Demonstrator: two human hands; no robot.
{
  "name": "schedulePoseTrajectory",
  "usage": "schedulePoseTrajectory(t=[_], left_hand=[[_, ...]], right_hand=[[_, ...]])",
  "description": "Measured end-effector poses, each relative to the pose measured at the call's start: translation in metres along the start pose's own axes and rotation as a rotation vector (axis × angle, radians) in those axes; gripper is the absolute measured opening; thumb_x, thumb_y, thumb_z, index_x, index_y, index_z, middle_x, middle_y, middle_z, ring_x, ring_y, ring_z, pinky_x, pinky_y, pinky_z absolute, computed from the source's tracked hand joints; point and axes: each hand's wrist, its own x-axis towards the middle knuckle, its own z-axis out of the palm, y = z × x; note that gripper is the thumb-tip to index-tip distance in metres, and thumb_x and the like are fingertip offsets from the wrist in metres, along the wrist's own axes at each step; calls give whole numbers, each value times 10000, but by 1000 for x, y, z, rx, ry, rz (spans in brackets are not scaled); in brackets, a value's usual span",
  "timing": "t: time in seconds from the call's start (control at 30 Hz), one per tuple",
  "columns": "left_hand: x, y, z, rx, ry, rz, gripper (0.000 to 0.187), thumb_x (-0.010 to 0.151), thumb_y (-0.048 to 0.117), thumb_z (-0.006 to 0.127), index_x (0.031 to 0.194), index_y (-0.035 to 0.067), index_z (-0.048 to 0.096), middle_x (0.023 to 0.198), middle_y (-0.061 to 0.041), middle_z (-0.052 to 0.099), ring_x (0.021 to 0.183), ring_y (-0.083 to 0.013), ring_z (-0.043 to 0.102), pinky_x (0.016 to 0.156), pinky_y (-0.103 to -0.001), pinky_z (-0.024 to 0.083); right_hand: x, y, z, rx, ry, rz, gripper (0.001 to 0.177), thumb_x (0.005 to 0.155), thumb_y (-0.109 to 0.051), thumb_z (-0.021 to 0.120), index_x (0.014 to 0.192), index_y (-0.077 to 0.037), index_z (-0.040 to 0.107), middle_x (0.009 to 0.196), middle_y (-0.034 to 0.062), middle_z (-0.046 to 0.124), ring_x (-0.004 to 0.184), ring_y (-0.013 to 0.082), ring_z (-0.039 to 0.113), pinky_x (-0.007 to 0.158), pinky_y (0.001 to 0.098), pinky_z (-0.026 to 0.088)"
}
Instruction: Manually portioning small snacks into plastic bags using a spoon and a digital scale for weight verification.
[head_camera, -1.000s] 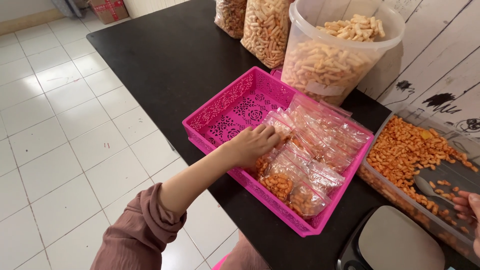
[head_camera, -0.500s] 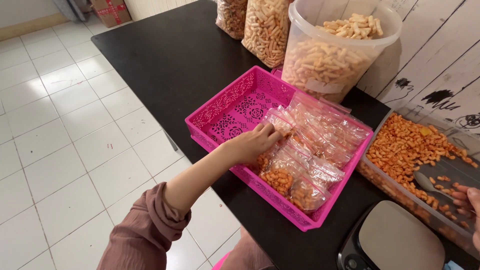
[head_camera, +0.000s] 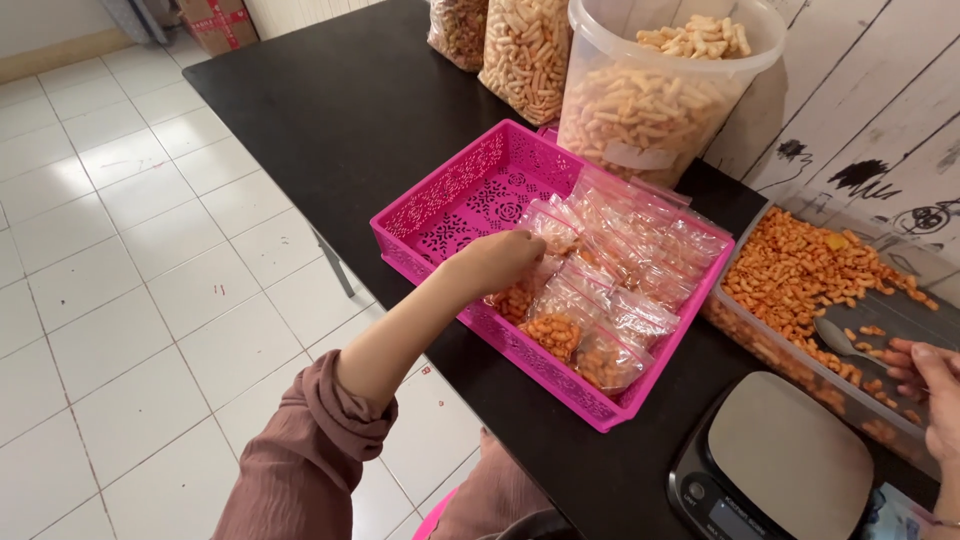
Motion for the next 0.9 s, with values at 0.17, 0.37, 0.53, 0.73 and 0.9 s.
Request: schedulePoseTrajectory(t=[0.17, 0.37, 0.53, 0.73, 0.9], left_hand=[[5, 5, 8, 76, 125, 8, 233, 968, 187, 618, 1139, 29, 626, 1053, -136, 629, 910, -307, 667, 643, -459, 580], [30, 49, -1, 93, 342, 109, 202, 947, 196, 651, 1081, 46, 645, 1067, -110, 653, 903, -289, 672, 677, -477, 608], [103, 99, 29, 265, 659, 354, 102, 861, 182, 598, 892, 147, 689, 888, -48, 701, 800, -335, 698, 558, -463, 526], [163, 198, 38, -49, 208, 532, 215, 951, 297, 500, 1040, 176, 655, 1062, -50, 698, 938, -319, 714, 649, -536, 537], [220, 259, 82, -87, 1, 586, 249, 925, 348, 633, 1118, 194, 608, 1099, -23, 665, 1075, -259, 694, 796, -448, 609]], right_hand=[[4, -1, 0, 37, -13, 26, 257, 1282, -218, 481, 1340, -19, 632, 1147, 136, 665, 953, 171, 616, 730, 250, 463], [-6, -27, 6, 134, 33, 92, 221, 1227, -221, 530, 1278, -39, 645, 1089, 109, 679, 865, 124, 620, 687, 193, 457], [-23, -71, 7, 242, 96, 178, 190, 1147, -178, 546, 1214, -39, 656, 1061, 105, 692, 856, 129, 631, 745, 200, 489], [-22, -73, 11, 389, 193, 221, 211, 1044, -211, 599, 1135, -56, 710, 918, 71, 715, 725, 95, 615, 622, 199, 474], [-22, -72, 17, 500, 367, 279, 177, 1018, -248, 626, 1058, -117, 738, 804, 107, 740, 657, 143, 688, 584, 244, 578]])
